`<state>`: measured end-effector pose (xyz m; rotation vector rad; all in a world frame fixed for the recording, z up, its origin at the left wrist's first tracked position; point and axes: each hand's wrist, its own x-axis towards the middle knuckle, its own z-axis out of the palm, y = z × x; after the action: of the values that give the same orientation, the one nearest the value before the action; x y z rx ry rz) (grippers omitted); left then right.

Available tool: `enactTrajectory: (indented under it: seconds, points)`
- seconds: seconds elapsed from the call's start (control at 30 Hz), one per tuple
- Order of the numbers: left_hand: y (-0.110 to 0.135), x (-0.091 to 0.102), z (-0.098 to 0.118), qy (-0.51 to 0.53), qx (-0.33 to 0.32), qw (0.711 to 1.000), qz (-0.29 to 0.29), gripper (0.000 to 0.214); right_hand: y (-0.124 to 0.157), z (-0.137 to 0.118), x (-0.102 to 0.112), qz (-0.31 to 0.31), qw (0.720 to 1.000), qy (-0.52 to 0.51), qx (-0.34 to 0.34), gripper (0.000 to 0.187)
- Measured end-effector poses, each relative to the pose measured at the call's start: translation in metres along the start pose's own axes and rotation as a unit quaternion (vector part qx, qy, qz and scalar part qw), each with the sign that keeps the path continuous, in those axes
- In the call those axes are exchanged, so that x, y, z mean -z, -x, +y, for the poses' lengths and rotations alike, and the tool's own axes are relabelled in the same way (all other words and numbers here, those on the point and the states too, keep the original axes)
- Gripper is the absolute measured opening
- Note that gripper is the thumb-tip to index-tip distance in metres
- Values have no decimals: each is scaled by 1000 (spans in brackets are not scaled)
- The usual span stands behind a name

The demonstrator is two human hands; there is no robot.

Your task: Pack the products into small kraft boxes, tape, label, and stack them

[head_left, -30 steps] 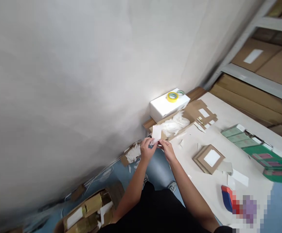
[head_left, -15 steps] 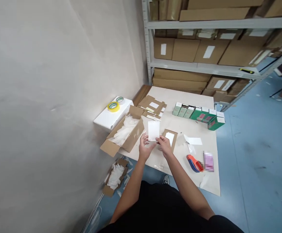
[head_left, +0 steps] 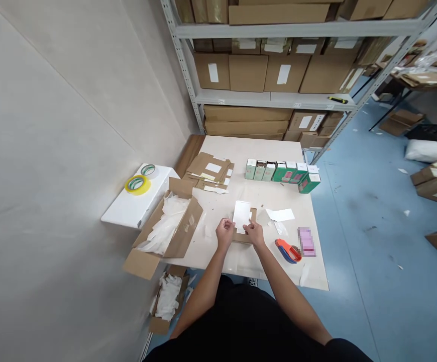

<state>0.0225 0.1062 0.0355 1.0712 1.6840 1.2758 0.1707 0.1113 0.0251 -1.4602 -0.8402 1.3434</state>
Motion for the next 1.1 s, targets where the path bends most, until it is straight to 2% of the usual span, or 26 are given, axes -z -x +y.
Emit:
enactTrajectory:
  seconds: [0.1, 0.23, 0.33, 0.57, 0.9, 1.1]
  points:
    - [-11, -12, -21, -41, 42, 998, -31, 11, -19, 22, 7, 53, 992, 109, -23, 48]
    - [-22, -26, -47, -111, 85, 987, -80, 9, -35, 50, 11, 126, 967, 214, -61, 29]
    - [-27, -33, -61, -168, 104, 975, -105, 8, -40, 67, 7, 158, 947, 274, -60, 28]
    - [-39, -35, -77, -231, 126, 953, -148, 5, -43, 86, -3, 170, 922, 342, -68, 28]
    - [-43, -36, -79, -311, 131, 920, -200, 5, -43, 87, -8, 152, 889, 410, -136, 19]
    - [-57, -31, -73, -391, 103, 878, -257, 11, -49, 75, -13, 117, 841, 490, -198, 16]
